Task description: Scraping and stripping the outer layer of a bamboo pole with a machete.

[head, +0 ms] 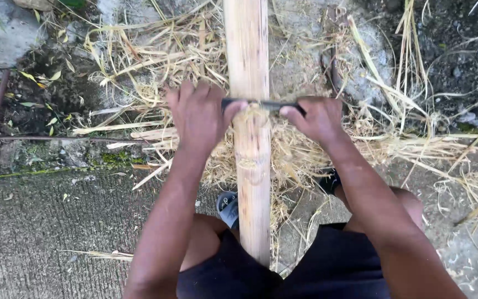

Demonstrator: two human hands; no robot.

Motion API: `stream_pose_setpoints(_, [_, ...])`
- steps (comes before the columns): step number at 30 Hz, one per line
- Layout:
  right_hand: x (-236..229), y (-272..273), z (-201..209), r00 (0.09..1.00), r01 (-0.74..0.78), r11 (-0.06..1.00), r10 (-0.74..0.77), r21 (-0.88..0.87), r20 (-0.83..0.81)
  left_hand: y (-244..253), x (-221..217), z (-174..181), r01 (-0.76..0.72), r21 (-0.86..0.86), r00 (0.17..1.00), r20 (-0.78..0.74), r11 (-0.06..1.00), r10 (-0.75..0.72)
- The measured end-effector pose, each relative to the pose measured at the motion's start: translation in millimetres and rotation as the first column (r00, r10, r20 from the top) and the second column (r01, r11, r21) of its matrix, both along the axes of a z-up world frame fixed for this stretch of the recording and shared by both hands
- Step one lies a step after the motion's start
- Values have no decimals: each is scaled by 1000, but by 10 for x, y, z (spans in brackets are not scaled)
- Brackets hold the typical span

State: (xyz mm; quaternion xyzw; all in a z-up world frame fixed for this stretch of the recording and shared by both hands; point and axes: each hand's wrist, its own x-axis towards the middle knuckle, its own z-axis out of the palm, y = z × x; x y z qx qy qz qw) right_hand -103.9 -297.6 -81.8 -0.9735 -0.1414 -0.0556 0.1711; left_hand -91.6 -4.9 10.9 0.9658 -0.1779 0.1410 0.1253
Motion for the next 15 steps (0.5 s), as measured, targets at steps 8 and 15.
stream_pose_setpoints(8, [-609,-17,193,974,-214,977,215,-22,77,19,-1101,-429,-236,-21,971,-48,972,234])
stream_pose_setpoints(15, [307,-37,221,992,-109,982,118,-154,49,77,87,-328,-188,-51,982,2,981,189])
